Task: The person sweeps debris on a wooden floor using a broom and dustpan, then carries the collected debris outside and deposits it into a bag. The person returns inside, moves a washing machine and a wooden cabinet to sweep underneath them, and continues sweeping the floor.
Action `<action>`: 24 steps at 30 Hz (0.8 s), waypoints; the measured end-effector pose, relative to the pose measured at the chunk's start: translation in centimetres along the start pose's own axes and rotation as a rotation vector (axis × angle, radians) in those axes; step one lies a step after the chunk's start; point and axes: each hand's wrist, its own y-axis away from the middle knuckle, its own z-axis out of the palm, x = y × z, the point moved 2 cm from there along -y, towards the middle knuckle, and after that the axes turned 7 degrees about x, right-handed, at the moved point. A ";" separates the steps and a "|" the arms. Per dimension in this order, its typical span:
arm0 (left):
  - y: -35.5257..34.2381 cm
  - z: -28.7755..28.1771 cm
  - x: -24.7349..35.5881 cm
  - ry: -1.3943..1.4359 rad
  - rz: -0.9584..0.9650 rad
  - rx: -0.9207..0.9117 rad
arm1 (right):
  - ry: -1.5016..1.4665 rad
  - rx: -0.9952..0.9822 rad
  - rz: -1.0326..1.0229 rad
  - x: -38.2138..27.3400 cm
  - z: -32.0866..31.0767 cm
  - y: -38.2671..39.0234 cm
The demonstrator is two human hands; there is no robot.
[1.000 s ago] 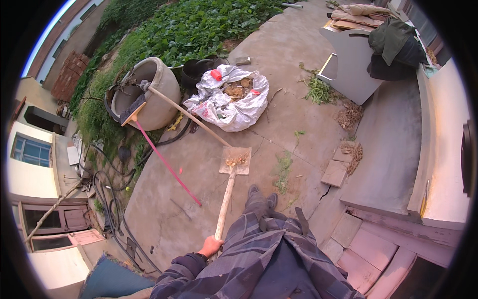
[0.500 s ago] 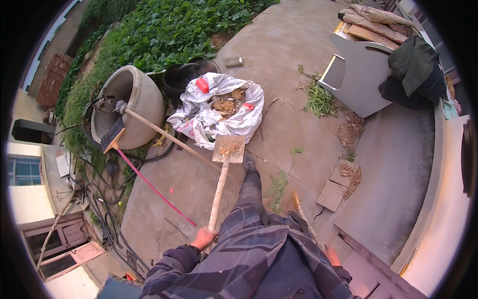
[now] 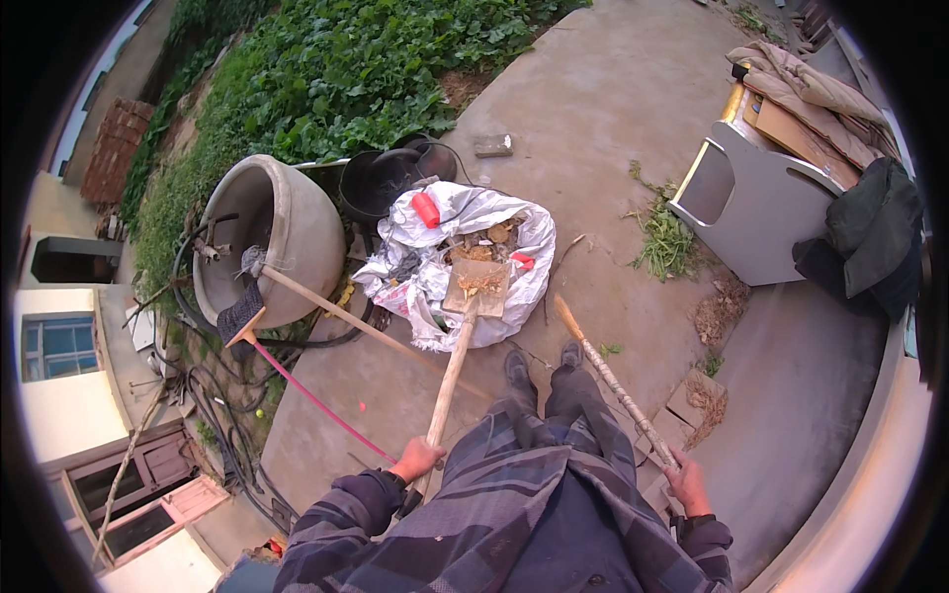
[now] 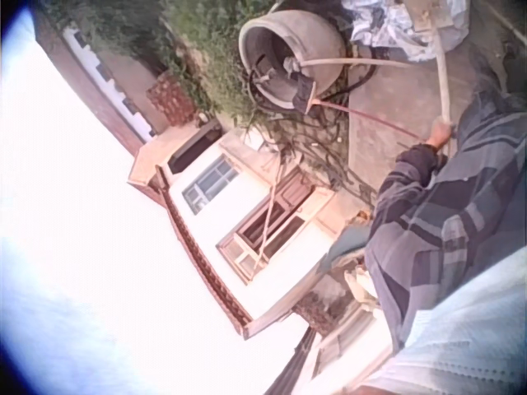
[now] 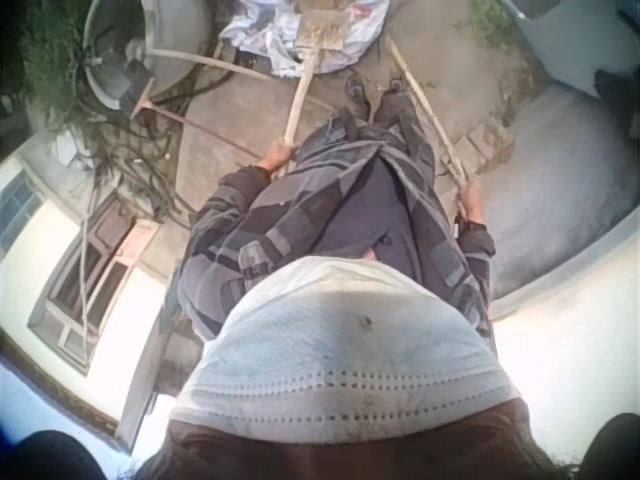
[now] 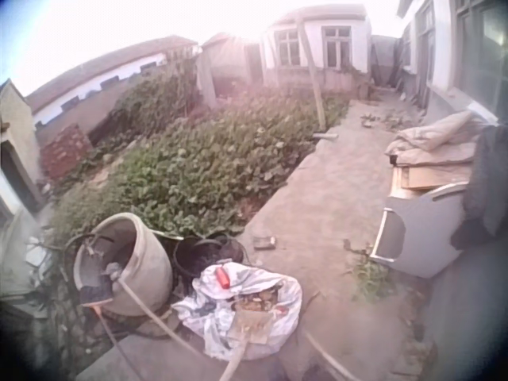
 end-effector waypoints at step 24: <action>-1.8 6.1 17.7 0.126 -0.181 0.085 | 0.569 -0.174 -0.999 -23.4 -7.6 -25.0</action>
